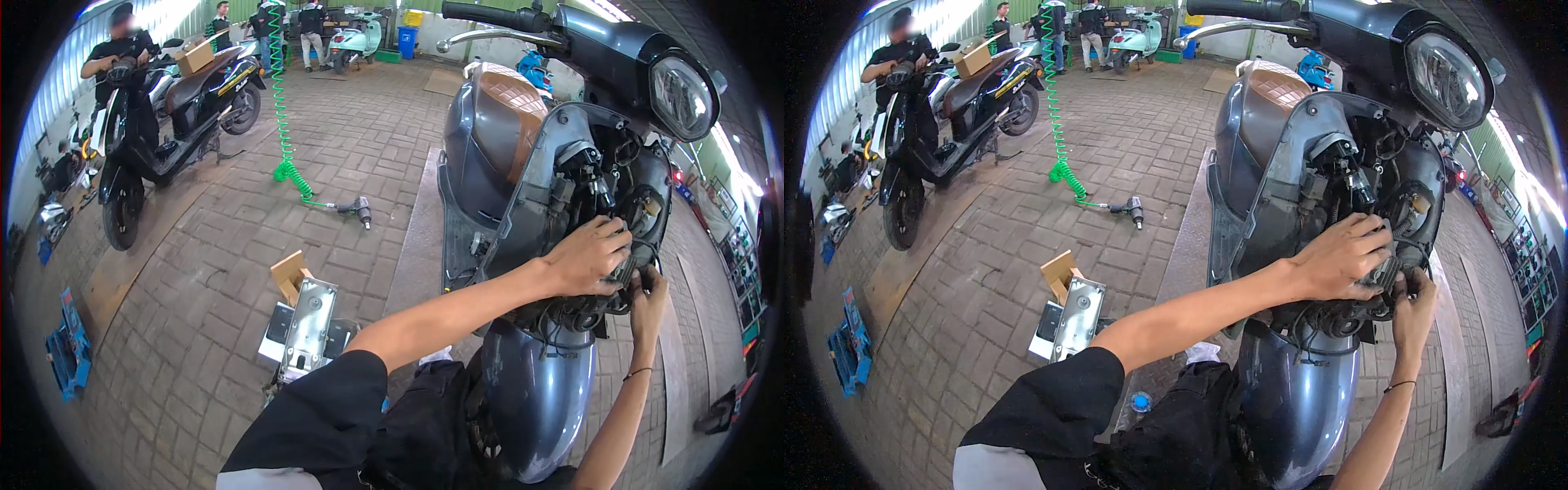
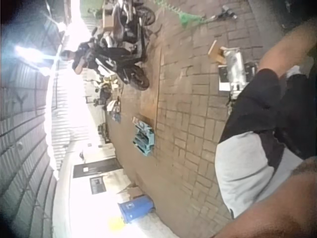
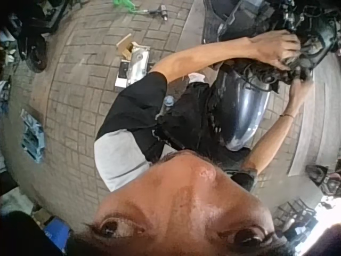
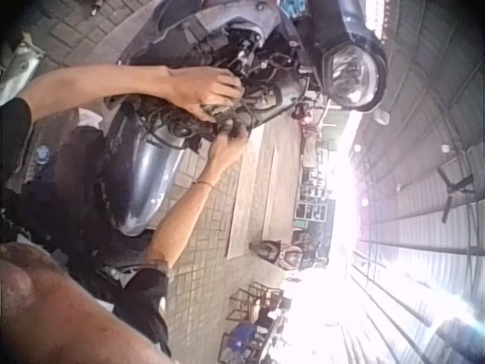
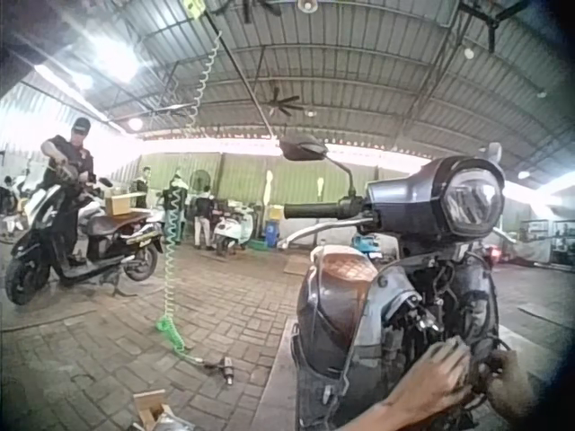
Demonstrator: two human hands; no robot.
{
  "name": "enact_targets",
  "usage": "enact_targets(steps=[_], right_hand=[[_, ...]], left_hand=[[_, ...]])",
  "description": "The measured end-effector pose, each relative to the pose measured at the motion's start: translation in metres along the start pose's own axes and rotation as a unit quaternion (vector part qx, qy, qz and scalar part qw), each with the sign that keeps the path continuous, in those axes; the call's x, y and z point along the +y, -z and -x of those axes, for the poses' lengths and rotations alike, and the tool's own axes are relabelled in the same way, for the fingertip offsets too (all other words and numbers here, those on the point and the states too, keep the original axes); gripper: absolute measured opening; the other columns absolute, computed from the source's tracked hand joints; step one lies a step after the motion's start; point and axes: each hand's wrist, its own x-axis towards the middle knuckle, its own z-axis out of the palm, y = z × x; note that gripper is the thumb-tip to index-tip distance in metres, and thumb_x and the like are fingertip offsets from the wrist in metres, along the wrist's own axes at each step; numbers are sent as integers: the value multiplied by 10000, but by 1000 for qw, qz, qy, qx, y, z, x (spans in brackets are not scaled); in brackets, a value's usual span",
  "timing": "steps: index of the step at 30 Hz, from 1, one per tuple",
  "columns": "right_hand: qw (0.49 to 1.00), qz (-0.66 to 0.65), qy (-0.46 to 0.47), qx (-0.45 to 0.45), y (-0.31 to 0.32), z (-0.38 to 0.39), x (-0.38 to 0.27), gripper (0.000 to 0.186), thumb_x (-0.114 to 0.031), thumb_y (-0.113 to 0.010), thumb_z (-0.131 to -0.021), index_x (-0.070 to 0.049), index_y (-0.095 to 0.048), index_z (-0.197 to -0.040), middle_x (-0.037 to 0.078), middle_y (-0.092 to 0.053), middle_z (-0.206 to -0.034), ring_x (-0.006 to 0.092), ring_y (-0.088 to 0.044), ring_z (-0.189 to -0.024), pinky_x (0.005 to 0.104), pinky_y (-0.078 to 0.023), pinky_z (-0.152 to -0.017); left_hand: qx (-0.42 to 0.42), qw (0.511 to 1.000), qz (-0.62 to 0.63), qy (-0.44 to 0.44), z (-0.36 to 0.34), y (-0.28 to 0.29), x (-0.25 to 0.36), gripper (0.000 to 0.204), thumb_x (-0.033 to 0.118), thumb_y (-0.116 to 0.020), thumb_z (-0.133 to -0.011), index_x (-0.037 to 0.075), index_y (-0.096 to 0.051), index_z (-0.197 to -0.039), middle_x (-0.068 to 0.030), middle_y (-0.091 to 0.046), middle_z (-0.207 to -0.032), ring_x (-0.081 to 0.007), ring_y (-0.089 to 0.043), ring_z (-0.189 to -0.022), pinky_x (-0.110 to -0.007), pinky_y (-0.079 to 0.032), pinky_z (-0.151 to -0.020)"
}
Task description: The person disassembles the front panels of a scooter by hand and using a screwdriver, handles internal electrical components and a metal bracket, and works on the frame's mounting points.
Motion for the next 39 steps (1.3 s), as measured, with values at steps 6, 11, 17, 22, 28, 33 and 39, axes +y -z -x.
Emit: enact_targets(steps=[6, 11, 17, 22, 28, 33, 39], right_hand=[[998, 19, -35, -47, 1, -7, 3, 445, -210, -709, -987, 85, -590, -1298, 219, -664, -1208, 305, -646, -1120, 400, -483, -1000], [998, -48, 35, 3, 3, 7, -4, 451, -187, -719, -977, 73, -579, -1318, 235, -656, -1222, 303, -647, -1103, 415, -485, -988], [998, 64, 11, -20, 5, -1, -8, 419, -186, -710, -980, 65, -593, -1295, 234, -658, -1208, 328, -632, -1139, 414, -464, -1023], [998, -4, 51, -24, 10, 1, -1, 410, -225, -694, -994, 69, -604, -1264, 229, -660, -1209, 328, -627, -1147, 406, -458, -1031], [998, 7, -16, -64, 7, -13, 10, 471, -247, -705, -997, 78, -580, -1314, 216, -639, -1282, 314, -616, -1190, 405, -439, -1070], [994, -36, 46, -94, 22, -38, 54, 470, -167, -670, -1013, 67, -547, -1402, 172, -649, -1296, 237, -623, -1172, 356, -503, -976], [987, -6, 44, -157, 39, -74, 92, 487, -234, -572, -1067, 90, -541, -1430, 152, -701, -1217, 193, -649, -1061, 322, -512, -921]], left_hand=[[-20, 1000, -17, 7, -1, 7, 1, 574, 378, -853, -685, -30, -723, -1068, -122, -615, -1164, -330, -516, -1211, -451, -436, -1033], [-8, 1000, -25, 1, 0, 3, 2, 570, 382, -851, -679, -28, -723, -1054, -122, -615, -1154, -329, -514, -1212, -459, -437, -1028], [-20, 999, -38, 13, -3, 5, 1, 548, 392, -839, -702, -13, -734, -1055, -116, -617, -1155, -326, -514, -1200, -464, -434, -1036], [-4, 999, -39, 3, 0, 2, 4, 558, 408, -844, -689, -13, -741, -1039, -110, -618, -1140, -325, -514, -1208, -463, -433, -1045], [-8, 998, -57, 3, -2, 4, 1, 570, 426, -850, -673, -8, -739, -1025, -102, -620, -1142, -319, -522, -1195, -454, -437, -1030], [58, 995, -83, 10, 5, -11, 6, 505, 454, -818, -704, 43, -751, -992, -73, -631, -1117, -290, -531, -1171, -476, -436, -977], [141, 969, -103, 176, 33, -34, 51, 438, 391, -754, -789, 56, -745, -1071, -114, -631, -1187, -336, -509, -1264, -587, -383, -1083]])
